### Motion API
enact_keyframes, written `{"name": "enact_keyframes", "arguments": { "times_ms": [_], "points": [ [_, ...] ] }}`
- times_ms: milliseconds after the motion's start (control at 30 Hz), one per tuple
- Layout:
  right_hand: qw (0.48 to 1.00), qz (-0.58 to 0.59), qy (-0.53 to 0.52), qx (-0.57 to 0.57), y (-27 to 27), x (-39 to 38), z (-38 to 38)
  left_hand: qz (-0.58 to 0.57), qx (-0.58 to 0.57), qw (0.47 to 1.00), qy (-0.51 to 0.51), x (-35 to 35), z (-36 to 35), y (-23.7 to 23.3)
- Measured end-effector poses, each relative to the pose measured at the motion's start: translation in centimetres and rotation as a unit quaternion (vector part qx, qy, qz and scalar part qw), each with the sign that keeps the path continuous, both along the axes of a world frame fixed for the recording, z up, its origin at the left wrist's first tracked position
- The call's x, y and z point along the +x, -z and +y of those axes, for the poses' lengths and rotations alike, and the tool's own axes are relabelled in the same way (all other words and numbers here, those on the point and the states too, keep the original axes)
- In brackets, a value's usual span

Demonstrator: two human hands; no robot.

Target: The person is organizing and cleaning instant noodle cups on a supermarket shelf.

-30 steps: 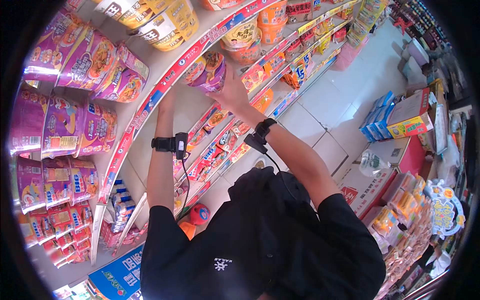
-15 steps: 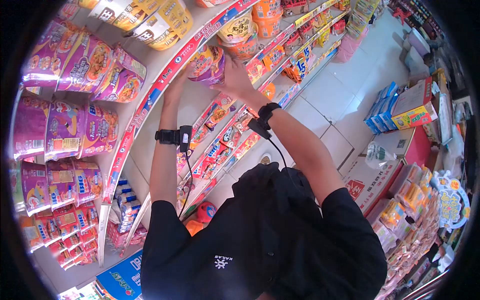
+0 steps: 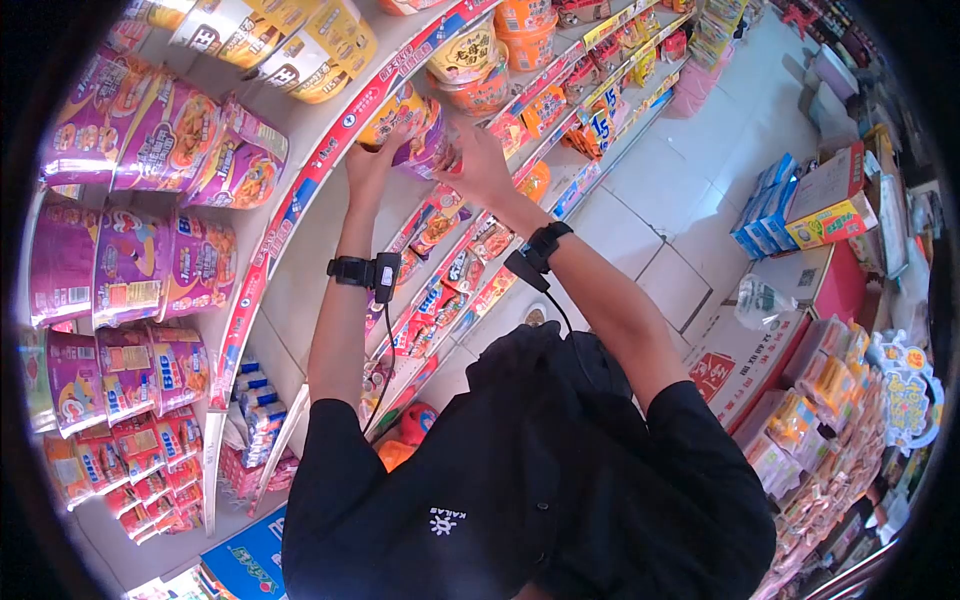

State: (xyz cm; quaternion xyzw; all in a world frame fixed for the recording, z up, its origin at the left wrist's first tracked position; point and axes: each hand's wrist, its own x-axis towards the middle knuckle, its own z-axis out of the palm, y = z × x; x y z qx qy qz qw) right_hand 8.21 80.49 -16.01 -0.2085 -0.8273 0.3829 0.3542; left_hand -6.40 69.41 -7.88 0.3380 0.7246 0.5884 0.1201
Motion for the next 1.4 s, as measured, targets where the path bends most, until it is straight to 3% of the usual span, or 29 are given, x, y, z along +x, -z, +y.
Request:
{"name": "enact_keyframes", "arguments": {
  "times_ms": [133, 333, 400, 833, 1000, 1033, 1067, 1100, 1133, 1167, 1267, 1300, 1400],
  "points": [
    [0.993, 0.055, 0.022, 0.100, 0.1, -0.4, 1.5, 0.022, -0.005, 1.000, 0.001, 0.2, -0.2, -0.3],
    [0.991, 0.001, -0.126, -0.035, -0.7, -1.7, 2.1, 0.069, 0.018, 0.997, 0.011, 1.9, 0.0, -1.0],
    [0.998, 0.032, -0.056, 0.017, -0.6, -1.7, 1.1, 0.041, 0.024, 0.999, 0.015, 2.1, 0.3, -1.3],
    [0.996, 0.034, -0.063, 0.056, -1.0, -0.2, 1.3, 0.024, 0.012, 1.000, 0.002, 1.2, 0.9, -0.3],
    [0.996, 0.033, 0.014, 0.077, 0.4, 1.1, 0.7, 0.028, 0.055, 0.998, 0.006, 1.5, -0.3, -0.3],
    [0.999, 0.026, -0.014, 0.029, 0.6, 2.8, 0.9, 0.028, 0.072, 0.997, 0.023, 2.2, -0.7, -0.2],
    [0.999, 0.036, -0.007, 0.017, 1.1, 4.8, 0.5, 0.019, 0.082, 0.996, 0.005, 2.7, -1.5, 0.7],
    [0.999, 0.049, -0.002, 0.008, 1.9, 6.4, 0.4, 0.115, 0.044, 0.990, -0.074, 3.0, -2.5, 1.8],
    [0.999, -0.002, -0.010, 0.047, 3.7, 8.3, 0.6, 0.207, -0.003, 0.966, -0.155, 3.4, -4.0, 2.8],
    [0.995, -0.049, -0.016, 0.085, 6.4, 10.4, 1.0, 0.232, 0.041, 0.952, -0.196, 4.8, -5.5, 3.5],
    [0.977, -0.171, -0.121, 0.036, 15.1, 17.0, 2.9, 0.206, -0.054, 0.962, -0.170, 8.2, -10.9, 5.4],
    [0.964, -0.225, -0.139, -0.020, 15.3, 18.9, 2.5, 0.198, -0.074, 0.966, -0.147, 9.2, -12.2, 6.0],
    [0.936, -0.335, -0.102, -0.038, 18.7, 23.7, 0.3, 0.164, -0.101, 0.967, -0.164, 11.5, -15.7, 9.5]
  ]
}}
